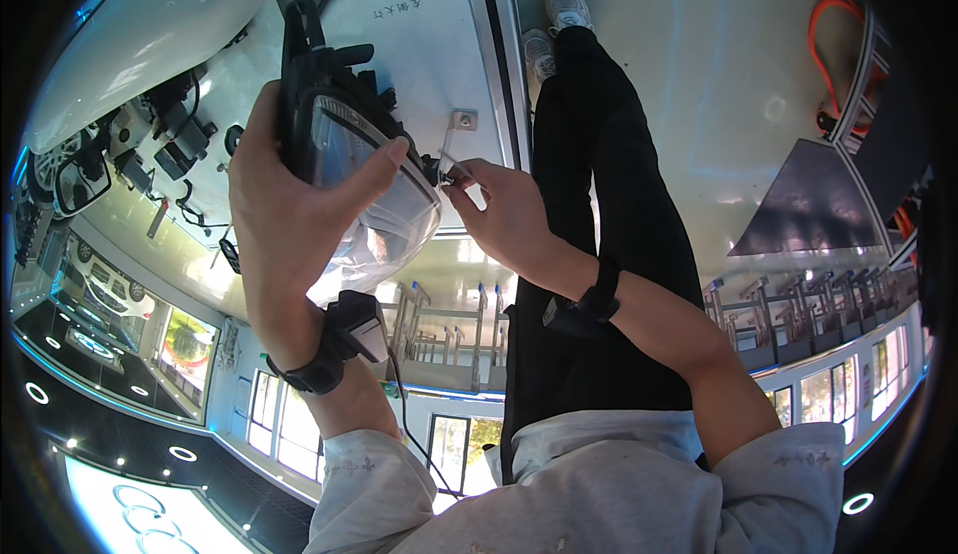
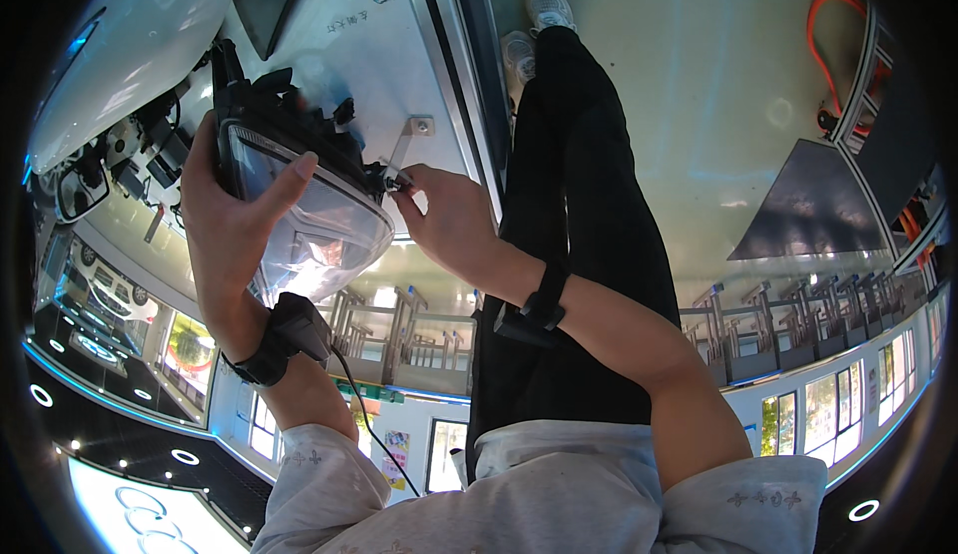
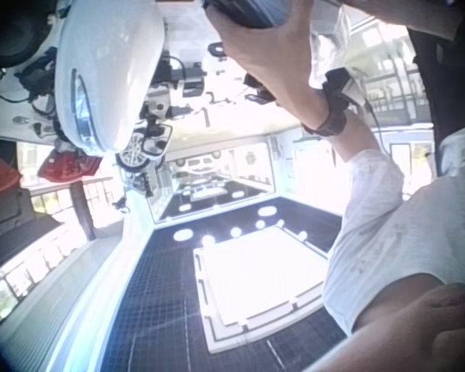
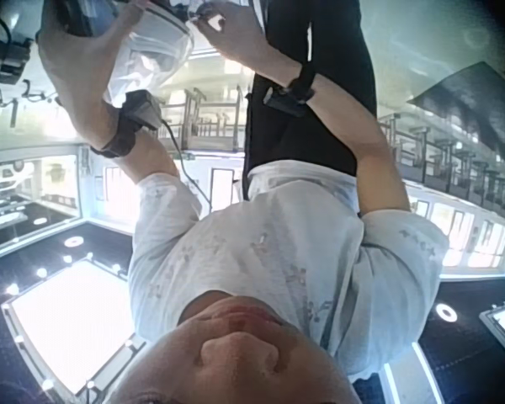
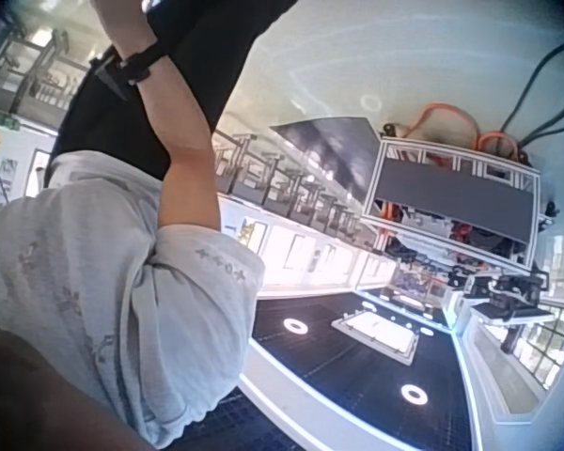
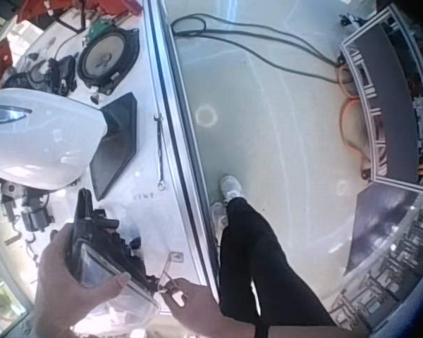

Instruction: The person is disassembling components from a car headlight assembly using a screwdriver and hands.

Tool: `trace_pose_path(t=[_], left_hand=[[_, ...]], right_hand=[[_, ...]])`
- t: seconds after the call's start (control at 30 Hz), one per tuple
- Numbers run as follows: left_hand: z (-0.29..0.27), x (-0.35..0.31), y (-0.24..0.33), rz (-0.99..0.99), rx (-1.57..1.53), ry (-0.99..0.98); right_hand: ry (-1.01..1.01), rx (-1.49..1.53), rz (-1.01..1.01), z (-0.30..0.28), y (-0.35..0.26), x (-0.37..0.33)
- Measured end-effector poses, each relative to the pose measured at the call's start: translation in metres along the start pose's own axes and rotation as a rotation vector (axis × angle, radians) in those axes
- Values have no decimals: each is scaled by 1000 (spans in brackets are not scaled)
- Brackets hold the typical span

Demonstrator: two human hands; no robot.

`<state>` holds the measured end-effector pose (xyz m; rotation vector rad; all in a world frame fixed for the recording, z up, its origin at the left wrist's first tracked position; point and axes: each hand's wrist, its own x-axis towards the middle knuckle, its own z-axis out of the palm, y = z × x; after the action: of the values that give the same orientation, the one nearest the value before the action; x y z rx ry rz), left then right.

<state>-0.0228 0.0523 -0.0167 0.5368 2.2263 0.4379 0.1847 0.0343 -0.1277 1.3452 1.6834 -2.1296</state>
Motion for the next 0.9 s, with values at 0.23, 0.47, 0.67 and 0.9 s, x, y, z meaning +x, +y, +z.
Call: trace_pose_path(t=[0.23, 0.47, 0.67, 0.9], left_hand=[[-2, 3, -2, -2, 25, -21], [-5, 1, 7, -56, 25, -95], [-5, 2, 7, -52, 63, -96], [-2, 2, 5, 14, 36, -22]], right_hand=[[-207, 444, 337, 8, 15, 9], [-49, 162, 173, 9, 3, -1], [-292, 614, 541, 3, 9, 11], [17, 11, 14, 6, 0, -2]])
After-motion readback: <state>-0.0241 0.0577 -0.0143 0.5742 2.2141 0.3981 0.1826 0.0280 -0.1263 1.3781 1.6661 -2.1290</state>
